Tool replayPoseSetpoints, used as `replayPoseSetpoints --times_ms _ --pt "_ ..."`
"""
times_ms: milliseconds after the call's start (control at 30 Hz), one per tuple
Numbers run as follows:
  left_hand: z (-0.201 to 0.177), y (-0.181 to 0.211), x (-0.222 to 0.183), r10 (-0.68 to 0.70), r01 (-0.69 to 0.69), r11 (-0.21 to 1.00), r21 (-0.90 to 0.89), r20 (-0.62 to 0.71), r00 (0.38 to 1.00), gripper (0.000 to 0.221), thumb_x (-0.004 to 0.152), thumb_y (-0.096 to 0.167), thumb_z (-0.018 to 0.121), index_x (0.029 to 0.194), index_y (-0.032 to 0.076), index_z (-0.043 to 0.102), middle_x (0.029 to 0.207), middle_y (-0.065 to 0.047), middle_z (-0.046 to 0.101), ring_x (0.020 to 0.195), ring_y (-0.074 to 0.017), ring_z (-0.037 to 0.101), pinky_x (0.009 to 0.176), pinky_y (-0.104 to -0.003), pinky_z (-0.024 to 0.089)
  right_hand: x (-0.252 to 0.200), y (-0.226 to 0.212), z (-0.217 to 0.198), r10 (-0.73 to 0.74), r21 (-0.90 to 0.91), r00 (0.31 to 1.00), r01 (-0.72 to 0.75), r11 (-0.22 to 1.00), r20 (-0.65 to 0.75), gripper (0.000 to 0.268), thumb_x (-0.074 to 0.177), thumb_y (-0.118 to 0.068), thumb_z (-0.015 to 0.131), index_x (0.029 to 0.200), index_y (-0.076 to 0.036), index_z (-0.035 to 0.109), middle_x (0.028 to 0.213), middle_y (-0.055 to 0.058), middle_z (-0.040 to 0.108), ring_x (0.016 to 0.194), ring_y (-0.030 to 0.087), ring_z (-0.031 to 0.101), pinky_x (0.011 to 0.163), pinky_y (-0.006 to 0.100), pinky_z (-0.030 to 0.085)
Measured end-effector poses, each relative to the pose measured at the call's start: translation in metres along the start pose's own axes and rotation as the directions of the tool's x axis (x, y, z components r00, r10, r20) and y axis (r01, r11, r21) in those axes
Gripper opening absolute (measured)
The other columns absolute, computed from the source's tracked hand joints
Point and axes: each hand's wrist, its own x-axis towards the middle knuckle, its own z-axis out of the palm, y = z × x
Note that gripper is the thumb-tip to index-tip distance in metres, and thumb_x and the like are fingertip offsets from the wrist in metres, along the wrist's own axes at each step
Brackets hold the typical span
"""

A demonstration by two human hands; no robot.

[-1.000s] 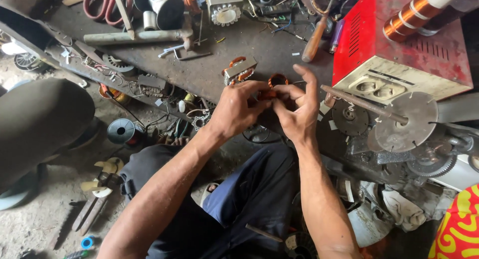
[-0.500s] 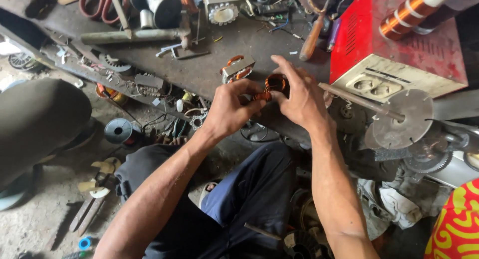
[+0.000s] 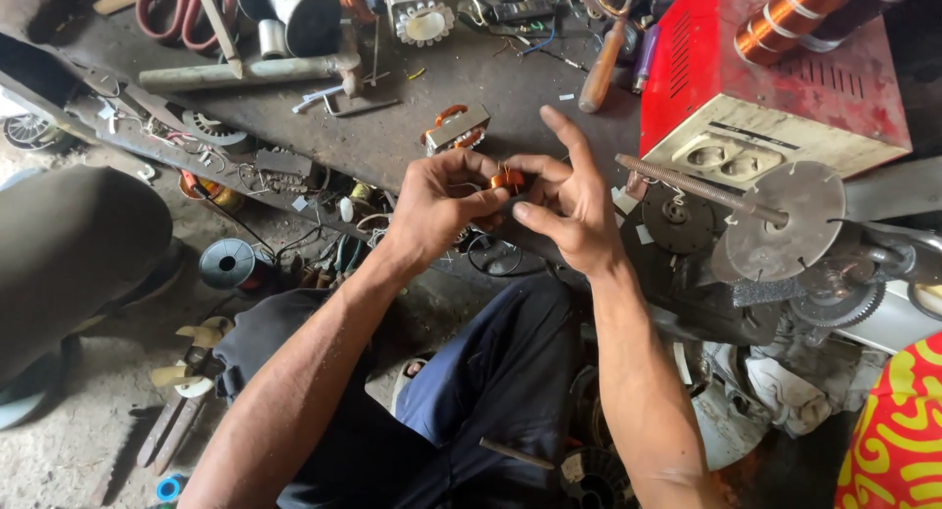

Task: Inserting copper wire coils into the slots of an electric motor stator during a repair process.

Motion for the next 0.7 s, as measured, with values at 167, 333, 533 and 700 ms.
replayPoseSetpoints --times_ms 167,333,533,700 --pt "0.0015 0.005 -0.0021 -0.027 0.028 0.995 -0.093 0.014 1.0 0.024 0.079 -0.005 0.078 0.101 -0.009 0.068 0.083 -0.018 0.066 0.064 -0.028 0.075 0.058 -0.038 0.068 0.0069 0.0074 -0.0027 -0.024 0.119 1.0 0.026 0.993 -0.015 0.091 0.083 0.004 0.073 0.161 -0.013 0.029 0.109 0.019 0.07 0.076 0.017 0.068 0.064 0.025 0.056" --pt "0.0013 0.0049 -0.0029 0.006 -0.004 0.995 -0.104 0.012 1.0 0.032 0.075 -0.008 0.08 0.104 -0.01 0.066 0.084 -0.017 0.064 0.066 -0.0271 0.074 0.059 -0.037 0.067 0.0042 0.0084 -0.0027 0.011 0.251 1.0 -0.005 0.968 -0.023 0.085 0.085 0.006 0.07 0.159 -0.011 0.031 0.106 0.02 0.069 0.07 0.019 0.068 0.05 0.02 0.049" --pt "0.0068 0.0055 -0.0059 0.113 -0.115 0.993 -0.029 -0.056 0.992 0.037 0.074 -0.008 0.083 0.107 -0.01 0.067 0.085 -0.016 0.064 0.06 -0.0243 0.073 0.048 -0.031 0.062 0.0035 0.0079 -0.0032 0.048 0.317 0.999 -0.042 0.947 -0.012 0.085 0.085 0.011 0.066 0.159 -0.011 0.032 0.107 0.022 0.069 0.074 0.025 0.072 0.05 0.024 0.051" --pt "0.0096 0.0068 -0.0071 0.257 -0.232 0.956 0.181 -0.131 0.957 0.03 0.077 -0.002 0.083 0.104 -0.005 0.072 0.083 -0.017 0.069 0.054 -0.0202 0.07 0.045 -0.029 0.058 0.0045 0.0106 0.0023 0.013 0.281 1.0 -0.016 0.96 0.012 0.088 0.084 0.011 0.07 0.16 -0.011 0.032 0.1 0.02 0.07 0.07 0.019 0.068 0.052 0.022 0.049"
